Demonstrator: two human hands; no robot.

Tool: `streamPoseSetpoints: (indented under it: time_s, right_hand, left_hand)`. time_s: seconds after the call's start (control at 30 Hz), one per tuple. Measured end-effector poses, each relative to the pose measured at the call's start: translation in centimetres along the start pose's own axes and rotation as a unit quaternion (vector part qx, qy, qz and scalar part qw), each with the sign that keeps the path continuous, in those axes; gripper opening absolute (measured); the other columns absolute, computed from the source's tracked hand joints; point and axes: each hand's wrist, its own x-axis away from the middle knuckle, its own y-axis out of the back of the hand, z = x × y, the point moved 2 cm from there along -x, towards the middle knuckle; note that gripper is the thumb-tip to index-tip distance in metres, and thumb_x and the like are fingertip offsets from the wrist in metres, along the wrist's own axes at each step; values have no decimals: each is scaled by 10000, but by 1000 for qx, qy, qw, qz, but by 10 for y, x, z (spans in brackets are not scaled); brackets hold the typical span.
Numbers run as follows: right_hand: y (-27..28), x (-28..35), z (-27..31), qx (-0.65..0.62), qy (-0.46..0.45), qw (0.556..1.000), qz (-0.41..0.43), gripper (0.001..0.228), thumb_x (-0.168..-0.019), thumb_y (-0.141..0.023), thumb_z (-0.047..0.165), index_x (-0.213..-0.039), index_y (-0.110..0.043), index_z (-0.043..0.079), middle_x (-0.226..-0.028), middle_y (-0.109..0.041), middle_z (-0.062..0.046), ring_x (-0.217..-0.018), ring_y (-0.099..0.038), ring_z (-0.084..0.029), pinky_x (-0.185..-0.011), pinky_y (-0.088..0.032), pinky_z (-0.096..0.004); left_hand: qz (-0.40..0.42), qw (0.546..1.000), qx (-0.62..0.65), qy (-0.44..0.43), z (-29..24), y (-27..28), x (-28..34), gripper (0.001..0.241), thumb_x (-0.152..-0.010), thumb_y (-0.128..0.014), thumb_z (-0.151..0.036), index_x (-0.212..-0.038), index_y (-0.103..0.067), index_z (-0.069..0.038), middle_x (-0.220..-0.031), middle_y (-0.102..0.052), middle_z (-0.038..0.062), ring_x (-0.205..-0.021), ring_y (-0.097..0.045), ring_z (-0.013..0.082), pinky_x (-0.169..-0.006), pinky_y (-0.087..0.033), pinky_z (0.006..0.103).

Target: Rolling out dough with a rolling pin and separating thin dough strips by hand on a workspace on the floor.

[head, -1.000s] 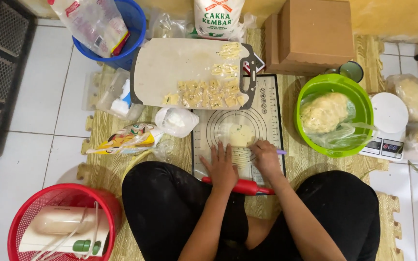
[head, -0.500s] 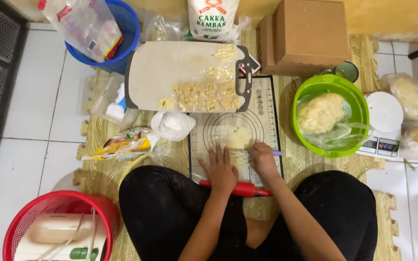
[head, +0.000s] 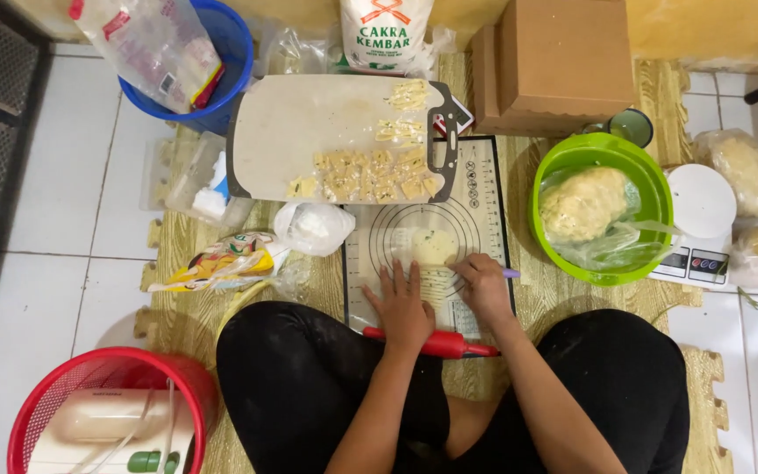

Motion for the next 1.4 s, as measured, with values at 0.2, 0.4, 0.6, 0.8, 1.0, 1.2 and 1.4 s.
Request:
streamPoseSetpoints:
  time_s: [0.2, 0.4, 0.6, 0.8, 1.0, 1.2, 1.4]
  right_hand:
    - [-14, 0, -3, 84, 1, 996, 37, 206, -893, -674, 54, -855, -802, 211, -827, -655, 21, -829, -632, -194, -796, -501, -343]
    - [-21, 9, -7, 73, 11, 997, 31, 155, -873, -700, 89, -858, -799, 207, -830, -633, 13, -826, -618, -208, -799, -496, -358]
    - [5, 0, 5, -31, -4, 999, 24, 173, -822, -712, 23, -874, -800, 163, -866, -644, -31, -856, -644, -259, -816, -516, -361]
    - [17, -10, 4, -108, -20, 994, -1, 238, -823, -651, -86, -851, -775, 116, -868, -676, -37, -865, -671, -290, -825, -536, -360]
    - [12, -13, 7, -5, 19, 1000, -7, 253, -859, -639, -48, -797, -768, 161, -814, -670, -6, -812, -648, -255, -784, -516, -360]
    - [-9, -9, -2, 60, 18, 998, 21, 205, -875, -675, 40, -829, -786, 206, -861, -679, 34, -864, -634, -200, -824, -496, -347]
    - [-19, 2, -7, 66, 11, 997, 35, 180, -835, -698, 48, -873, -788, 200, -882, -675, 16, -889, -625, -211, -849, -488, -371]
  left_hand:
    - [-4, 1000, 20, 3, -7, 8, 0, 822, -820, -549, -249, -1593, -323, -85, -1693, -154, 224, -1544, -90, 470, -1109, 58, 791]
    - [-1, 1000, 22, -3, -9, 8, -4, 844, -797, -559, -242, -1586, -328, -49, -1682, -166, 253, -1528, -112, 502, -1103, 56, 799]
    - [-86, 996, 0, -28, 0, -11, -6, 856, -763, -625, -332, -1551, -417, -73, -1634, -288, 263, -1492, -223, 521, -1074, -23, 812]
    - [-143, 988, 13, -52, 4, -10, -4, 906, -737, -640, -327, -1590, -381, -167, -1554, -424, 259, -1449, -328, 515, -1048, -54, 837]
    - [-109, 993, 27, -25, 2, -12, -8, 818, -774, -606, -321, -1552, -436, -134, -1606, -360, 246, -1490, -268, 482, -1075, 2, 813]
    - [-92, 996, 10, -5, 1, -18, -11, 802, -787, -583, -327, -1545, -433, -109, -1654, -287, 207, -1525, -196, 445, -1097, 35, 797]
    - [-62, 998, 22, 0, -4, -6, -10, 800, -794, -590, -316, -1538, -428, -67, -1659, -260, 225, -1521, -173, 470, -1093, 44, 812]
